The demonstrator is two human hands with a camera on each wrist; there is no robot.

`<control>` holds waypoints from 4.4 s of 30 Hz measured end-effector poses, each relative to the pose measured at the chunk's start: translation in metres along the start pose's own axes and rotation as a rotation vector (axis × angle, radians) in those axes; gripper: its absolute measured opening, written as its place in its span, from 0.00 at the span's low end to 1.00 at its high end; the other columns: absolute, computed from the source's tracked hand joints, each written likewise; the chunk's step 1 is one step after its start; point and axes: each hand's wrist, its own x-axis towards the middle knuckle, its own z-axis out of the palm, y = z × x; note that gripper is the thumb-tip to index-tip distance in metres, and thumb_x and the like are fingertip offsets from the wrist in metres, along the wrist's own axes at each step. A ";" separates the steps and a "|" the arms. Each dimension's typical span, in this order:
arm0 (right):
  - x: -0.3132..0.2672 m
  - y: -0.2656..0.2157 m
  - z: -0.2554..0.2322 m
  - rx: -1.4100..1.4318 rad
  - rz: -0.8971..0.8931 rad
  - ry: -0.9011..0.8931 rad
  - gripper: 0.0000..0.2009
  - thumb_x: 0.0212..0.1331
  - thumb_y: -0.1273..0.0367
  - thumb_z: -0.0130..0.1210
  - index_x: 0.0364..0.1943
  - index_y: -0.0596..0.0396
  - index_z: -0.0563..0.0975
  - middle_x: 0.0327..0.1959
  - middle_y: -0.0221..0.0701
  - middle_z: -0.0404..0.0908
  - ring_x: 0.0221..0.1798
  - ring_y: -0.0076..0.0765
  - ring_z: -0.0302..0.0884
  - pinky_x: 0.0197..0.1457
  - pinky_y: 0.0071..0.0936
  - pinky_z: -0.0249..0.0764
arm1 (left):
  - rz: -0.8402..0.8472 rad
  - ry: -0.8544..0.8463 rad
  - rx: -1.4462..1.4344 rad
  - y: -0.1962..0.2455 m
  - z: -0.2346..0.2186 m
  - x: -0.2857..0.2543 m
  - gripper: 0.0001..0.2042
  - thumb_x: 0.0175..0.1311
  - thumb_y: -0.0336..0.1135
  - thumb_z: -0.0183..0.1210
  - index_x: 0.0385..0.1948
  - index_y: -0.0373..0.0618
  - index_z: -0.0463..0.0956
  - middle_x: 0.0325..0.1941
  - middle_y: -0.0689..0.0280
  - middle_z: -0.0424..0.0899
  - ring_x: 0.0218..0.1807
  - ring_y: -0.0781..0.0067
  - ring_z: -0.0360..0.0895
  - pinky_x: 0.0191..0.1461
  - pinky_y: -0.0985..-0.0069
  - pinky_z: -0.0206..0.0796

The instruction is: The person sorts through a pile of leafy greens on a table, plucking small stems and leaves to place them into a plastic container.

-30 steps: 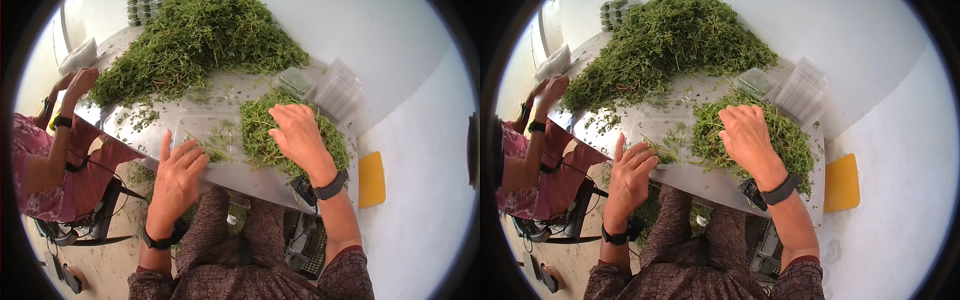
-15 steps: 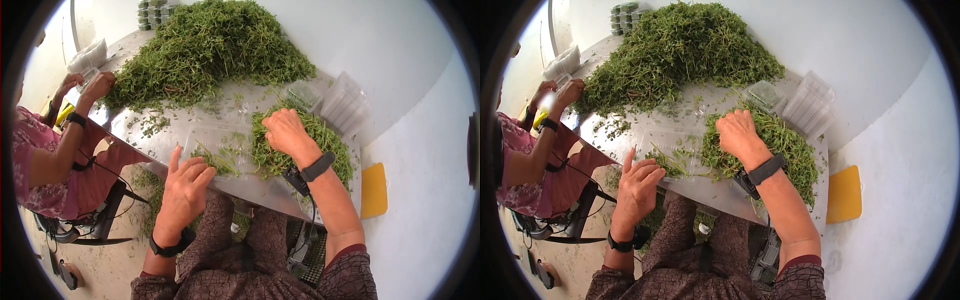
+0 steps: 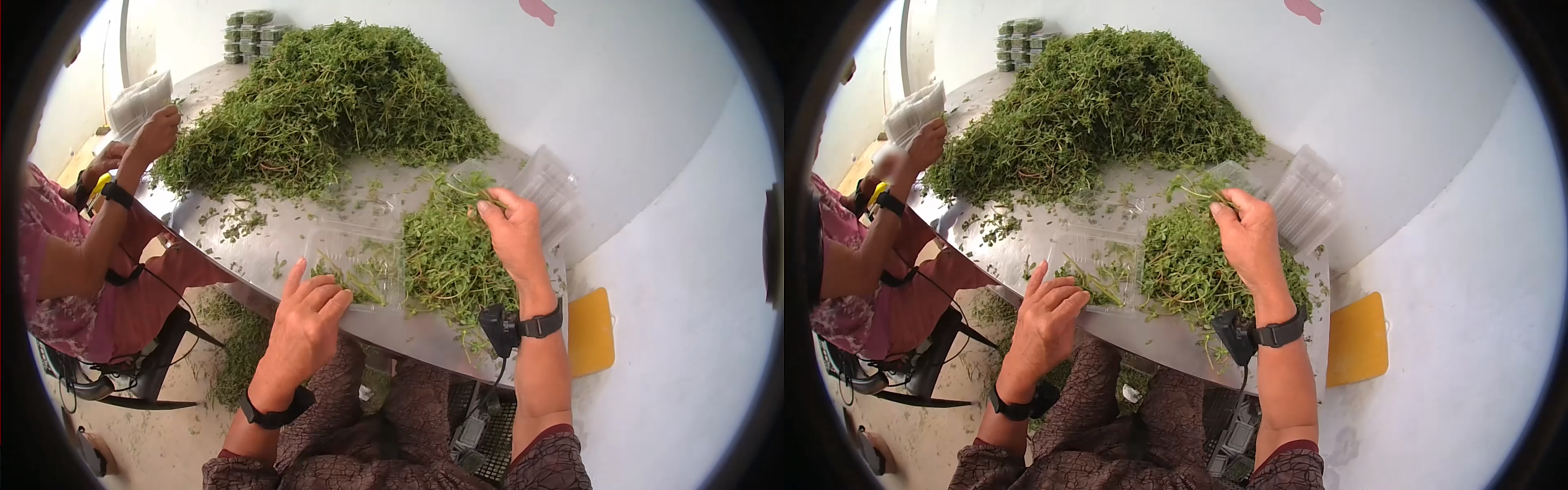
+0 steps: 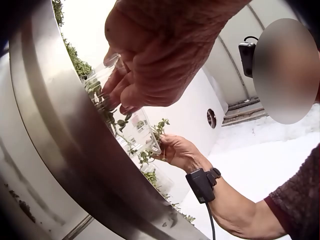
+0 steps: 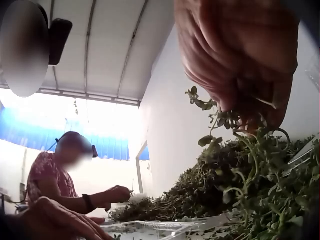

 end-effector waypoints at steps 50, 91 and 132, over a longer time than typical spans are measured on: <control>-0.133 -0.036 0.059 -0.258 -0.363 -0.182 0.18 0.48 0.78 0.64 0.46 0.62 0.78 0.54 0.40 0.79 0.62 0.47 0.72 0.62 0.43 0.70 | 0.023 -0.286 0.021 0.023 -0.023 0.020 0.31 0.49 0.33 0.69 0.60 0.41 0.71 0.68 0.55 0.70 0.72 0.54 0.64 0.77 0.49 0.48; -0.149 -0.019 0.067 -0.196 -0.516 -0.086 0.11 0.48 0.81 0.60 0.38 0.65 0.80 0.53 0.39 0.79 0.60 0.45 0.73 0.58 0.42 0.73 | -0.037 -0.449 -0.041 -0.002 -0.041 0.024 0.26 0.48 0.33 0.70 0.53 0.43 0.77 0.56 0.56 0.80 0.64 0.54 0.72 0.77 0.48 0.47; -0.117 -0.017 0.024 -0.344 -0.525 -0.011 0.15 0.47 0.80 0.61 0.43 0.63 0.80 0.53 0.39 0.81 0.53 0.45 0.78 0.53 0.36 0.77 | 0.077 -0.213 -0.052 0.010 -0.022 0.031 0.11 0.47 0.28 0.67 0.32 0.42 0.77 0.36 0.61 0.78 0.47 0.57 0.76 0.68 0.51 0.59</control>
